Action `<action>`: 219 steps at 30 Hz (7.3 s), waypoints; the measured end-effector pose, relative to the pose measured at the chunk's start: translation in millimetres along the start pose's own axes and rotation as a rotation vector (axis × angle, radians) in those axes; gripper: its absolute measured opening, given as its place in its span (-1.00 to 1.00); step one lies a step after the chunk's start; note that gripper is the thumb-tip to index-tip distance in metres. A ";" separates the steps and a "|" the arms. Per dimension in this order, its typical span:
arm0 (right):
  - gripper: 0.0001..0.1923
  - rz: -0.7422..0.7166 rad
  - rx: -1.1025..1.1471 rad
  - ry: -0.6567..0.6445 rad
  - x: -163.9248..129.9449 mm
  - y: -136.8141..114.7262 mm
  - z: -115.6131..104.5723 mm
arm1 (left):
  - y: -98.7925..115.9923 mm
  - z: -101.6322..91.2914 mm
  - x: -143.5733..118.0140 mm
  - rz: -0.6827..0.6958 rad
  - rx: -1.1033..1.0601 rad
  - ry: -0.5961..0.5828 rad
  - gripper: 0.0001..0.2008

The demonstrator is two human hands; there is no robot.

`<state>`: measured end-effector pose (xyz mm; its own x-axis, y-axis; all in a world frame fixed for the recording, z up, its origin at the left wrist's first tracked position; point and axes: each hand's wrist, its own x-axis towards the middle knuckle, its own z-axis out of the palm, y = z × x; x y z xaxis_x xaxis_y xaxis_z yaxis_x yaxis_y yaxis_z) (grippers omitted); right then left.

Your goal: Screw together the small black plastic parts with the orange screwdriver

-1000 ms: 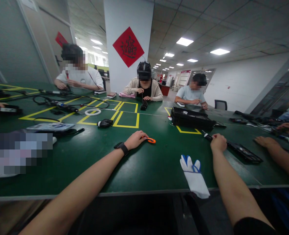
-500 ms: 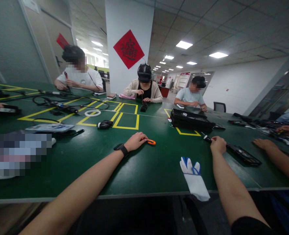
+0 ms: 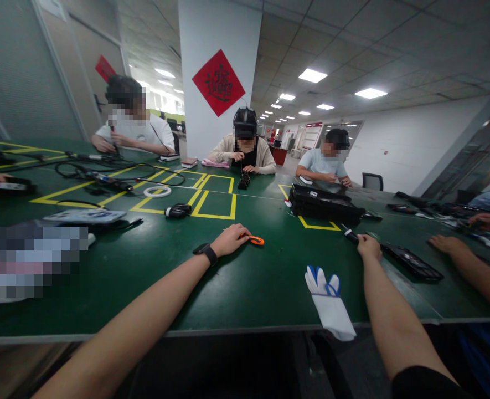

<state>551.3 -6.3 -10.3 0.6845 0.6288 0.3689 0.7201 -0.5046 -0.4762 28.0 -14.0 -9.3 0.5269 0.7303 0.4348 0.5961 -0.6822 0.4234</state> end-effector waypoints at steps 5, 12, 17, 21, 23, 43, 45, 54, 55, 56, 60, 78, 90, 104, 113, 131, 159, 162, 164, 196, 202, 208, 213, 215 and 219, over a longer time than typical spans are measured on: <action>-0.54 -0.007 0.019 -0.013 2.6 0.0 -1.4 | -0.9 0.9 0.1 0.004 0.010 0.007 -0.72; -0.60 -0.059 0.020 -0.024 -5.4 -0.6 -3.3 | -1.4 2.6 0.3 0.014 0.014 0.009 -0.75; -0.62 -0.109 0.036 0.136 -19.2 -18.4 -24.3 | -0.6 0.4 -0.5 0.024 0.020 0.017 -0.77; -0.64 -0.403 0.162 0.397 -48.4 -86.9 -55.0 | 0.0 1.3 -2.2 0.038 0.017 0.035 -0.78; -0.61 -0.608 0.198 0.273 -85.8 -136.6 -62.9 | 1.8 2.6 -2.8 0.035 0.026 0.035 -0.78; -0.69 -1.007 0.058 -0.475 -244.8 -250.4 9.7 | -106.6 -96.6 -58.7 -0.852 0.634 0.505 -0.58; -0.69 -0.990 0.078 -0.475 -244.3 -250.5 11.0 | -105.7 -95.6 -57.7 -0.852 0.669 0.491 -0.58; -0.70 -0.949 0.074 -0.456 -244.1 -252.1 12.3 | -101.6 -97.5 -54.2 -0.800 0.676 0.430 -0.57; -0.69 -0.949 0.076 -0.451 -244.2 -252.1 12.1 | -101.8 -97.2 -54.1 -0.799 0.679 0.437 -0.54; -0.69 -0.948 0.078 -0.448 -244.4 -252.0 11.9 | -101.8 -96.9 -54.1 -0.797 0.681 0.439 -0.52; -0.67 -0.944 0.068 -0.452 -245.5 -250.9 11.9 | -100.2 -97.0 -54.3 -0.782 0.702 0.412 -0.54; -0.73 -0.787 0.465 -0.595 -238.7 -254.9 22.6 | -72.8 -71.3 -22.5 -0.516 0.182 0.275 -0.58; -0.75 -0.739 1.004 -0.952 -235.8 -256.9 28.4 | -43.7 -30.1 -3.7 -0.477 -0.685 0.273 -0.71; -0.77 -0.793 0.878 -0.792 -238.4 -254.3 24.9 | -45.3 -32.4 -5.8 -0.367 -0.508 0.292 -0.76; -0.73 -0.902 0.772 -0.796 -240.4 -255.4 25.2 | -48.5 -29.3 -6.0 -0.292 -0.346 0.327 -0.76; -0.77 -0.950 0.653 -0.602 -237.6 -256.9 29.5 | -38.8 -31.5 -5.6 -0.315 -0.539 0.212 -0.73; -0.82 -1.021 0.654 -0.545 -235.8 -252.3 37.4 | -33.9 -31.4 -7.7 -0.297 -0.491 0.213 -0.69; -0.72 -1.040 0.598 -0.522 -235.2 -254.4 39.0 | -34.6 -31.5 -7.7 -0.292 -0.465 0.229 -0.69; -0.76 -1.042 0.599 -0.526 -235.5 -254.0 39.6 | -35.5 -31.7 -7.8 -0.284 -0.459 0.234 -0.70; -0.86 -0.974 0.776 -0.663 -236.2 -248.9 32.3 | -36.8 -31.7 -9.4 -0.318 -0.566 0.237 -0.69; -0.85 -0.986 0.792 -0.662 -234.8 -248.3 33.1 | -36.2 -32.5 -9.2 -0.311 -0.571 0.237 -0.63; -0.82 -0.996 0.783 -0.644 -236.4 -248.6 36.2 | -37.8 -31.5 -8.0 -0.286 -0.529 0.237 -0.63; -0.82 -1.025 0.708 -0.618 -236.5 -250.9 34.6 | -34.7 -33.0 -8.1 -0.322 -0.513 0.223 -0.62; -0.81 -1.056 0.647 -0.589 -235.3 -252.0 33.6 | -34.2 -33.1 -7.6 -0.357 -0.512 0.222 -0.61; -0.78 -1.087 0.611 -0.569 -234.5 -251.9 33.6 | -36.5 -31.4 -6.6 -0.374 -0.531 0.224 -0.60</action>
<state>205.6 -6.7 -3.7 -0.4355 0.7651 0.4743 0.5938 0.6401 -0.4875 -16.3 4.9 -2.7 0.1715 0.9342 0.3127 0.3057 -0.3522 0.8846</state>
